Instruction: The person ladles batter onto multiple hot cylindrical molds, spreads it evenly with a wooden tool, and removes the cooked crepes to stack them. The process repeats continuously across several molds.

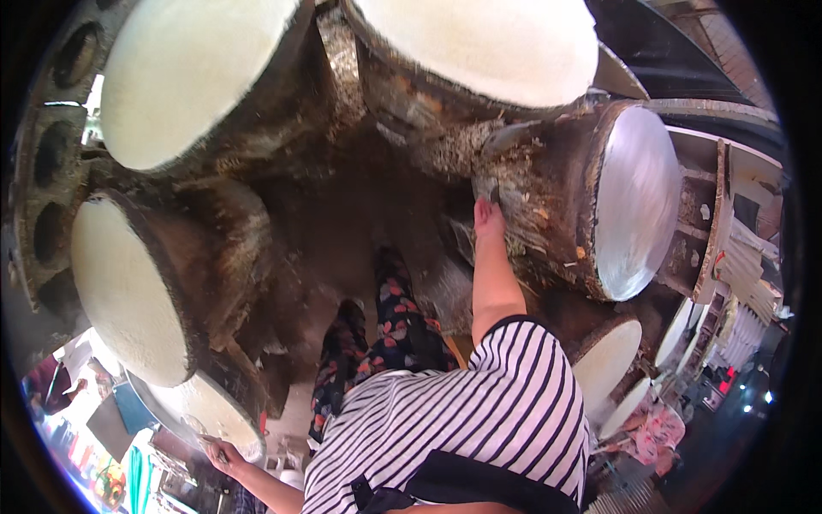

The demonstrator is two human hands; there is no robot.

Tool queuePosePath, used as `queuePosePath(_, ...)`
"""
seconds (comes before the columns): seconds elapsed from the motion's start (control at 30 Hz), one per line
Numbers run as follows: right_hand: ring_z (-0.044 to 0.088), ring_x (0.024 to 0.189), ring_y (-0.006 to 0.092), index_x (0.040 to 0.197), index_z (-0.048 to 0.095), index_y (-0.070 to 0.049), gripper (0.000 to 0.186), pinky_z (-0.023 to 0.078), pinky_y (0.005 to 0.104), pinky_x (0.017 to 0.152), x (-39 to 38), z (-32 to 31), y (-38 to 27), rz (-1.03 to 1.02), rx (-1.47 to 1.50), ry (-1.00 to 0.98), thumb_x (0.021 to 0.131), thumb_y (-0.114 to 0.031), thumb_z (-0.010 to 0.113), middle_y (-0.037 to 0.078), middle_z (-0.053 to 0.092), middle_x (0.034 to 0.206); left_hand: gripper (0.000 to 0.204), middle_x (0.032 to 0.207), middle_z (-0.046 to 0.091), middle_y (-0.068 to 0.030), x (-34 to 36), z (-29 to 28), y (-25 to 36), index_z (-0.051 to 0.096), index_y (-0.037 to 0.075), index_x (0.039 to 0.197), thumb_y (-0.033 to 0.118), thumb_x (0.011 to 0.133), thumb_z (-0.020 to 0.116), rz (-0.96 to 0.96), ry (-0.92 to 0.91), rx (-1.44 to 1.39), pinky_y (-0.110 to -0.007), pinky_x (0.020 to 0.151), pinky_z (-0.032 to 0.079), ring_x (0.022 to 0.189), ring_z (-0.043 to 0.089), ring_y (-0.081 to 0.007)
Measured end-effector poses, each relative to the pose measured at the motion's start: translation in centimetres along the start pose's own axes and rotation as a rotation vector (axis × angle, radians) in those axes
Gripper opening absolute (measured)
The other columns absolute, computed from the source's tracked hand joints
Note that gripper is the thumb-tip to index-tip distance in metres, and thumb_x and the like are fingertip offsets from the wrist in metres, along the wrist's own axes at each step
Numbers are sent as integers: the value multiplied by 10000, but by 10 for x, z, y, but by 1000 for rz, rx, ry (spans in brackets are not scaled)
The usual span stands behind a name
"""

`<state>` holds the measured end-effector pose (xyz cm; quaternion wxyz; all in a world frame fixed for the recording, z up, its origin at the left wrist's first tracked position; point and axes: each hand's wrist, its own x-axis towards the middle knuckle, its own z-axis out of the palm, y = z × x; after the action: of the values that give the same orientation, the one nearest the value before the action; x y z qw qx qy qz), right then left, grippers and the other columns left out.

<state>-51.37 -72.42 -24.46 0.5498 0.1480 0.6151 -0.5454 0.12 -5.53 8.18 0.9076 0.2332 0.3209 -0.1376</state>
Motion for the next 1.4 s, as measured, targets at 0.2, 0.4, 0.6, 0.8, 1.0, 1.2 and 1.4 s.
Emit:
queuePosePath(0.2,607,523,200,888,584,-24,227,494,307,426,-135,36,11,-95,-874,-299,869,-250,565,96,636,705,139,607,403,-8,11,-34,33,463,-40,1014,36,912,405,-21,-126,-132,-201,423,378,436,393,-79)
queuePosePath(0.4,591,691,234,957,573,-80,186,466,332,609,-292,128,-45,-1468,-1054,-625,786,-110,641,81,563,783,150,663,405,-21,-5,33,-80,455,-46,1029,29,907,409,347,-114,523,-209,505,371,514,399,-95)
queuePosePath(0.6,500,996,286,1029,538,-41,390,410,396,847,-330,232,-98,-1874,-1285,-649,729,-231,702,122,486,1044,164,719,407,-34,-41,70,-131,446,-53,1045,22,903,413,606,-151,900,-217,586,365,592,405,-111)
queuePosePath(0.8,364,1183,315,1137,511,-36,564,289,434,988,-318,252,-106,-1949,-1642,-702,710,-350,705,183,410,1226,180,775,409,-47,-91,94,-154,438,-60,1060,16,898,416,764,-179,1119,-225,668,359,669,411,-127)
queuePosePath(1.0,417,1129,328,1113,532,-34,446,310,434,966,-310,263,-120,-2010,-1492,-903,724,-216,656,183,470,1152,198,831,411,-60,-112,106,-178,430,-66,1076,9,893,420,860,-198,1246,-233,750,352,747,417,-143)
queuePosePath(1.2,467,1048,311,895,604,-25,195,347,427,913,-319,293,-91,-2146,-1461,-881,714,-78,556,172,522,1040,216,887,413,-73,-123,111,-193,422,-73,1092,2,888,424,926,-221,1335,-242,832,346,825,423,-159)
queuePosePath(1.4,583,831,310,704,649,-63,151,440,440,755,-331,331,-122,-1822,-1500,-762,755,-157,544,131,606,816,236,944,415,-85,-127,99,-193,413,-79,1107,-5,884,427,923,-236,1421,-250,913,340,902,429,-174)
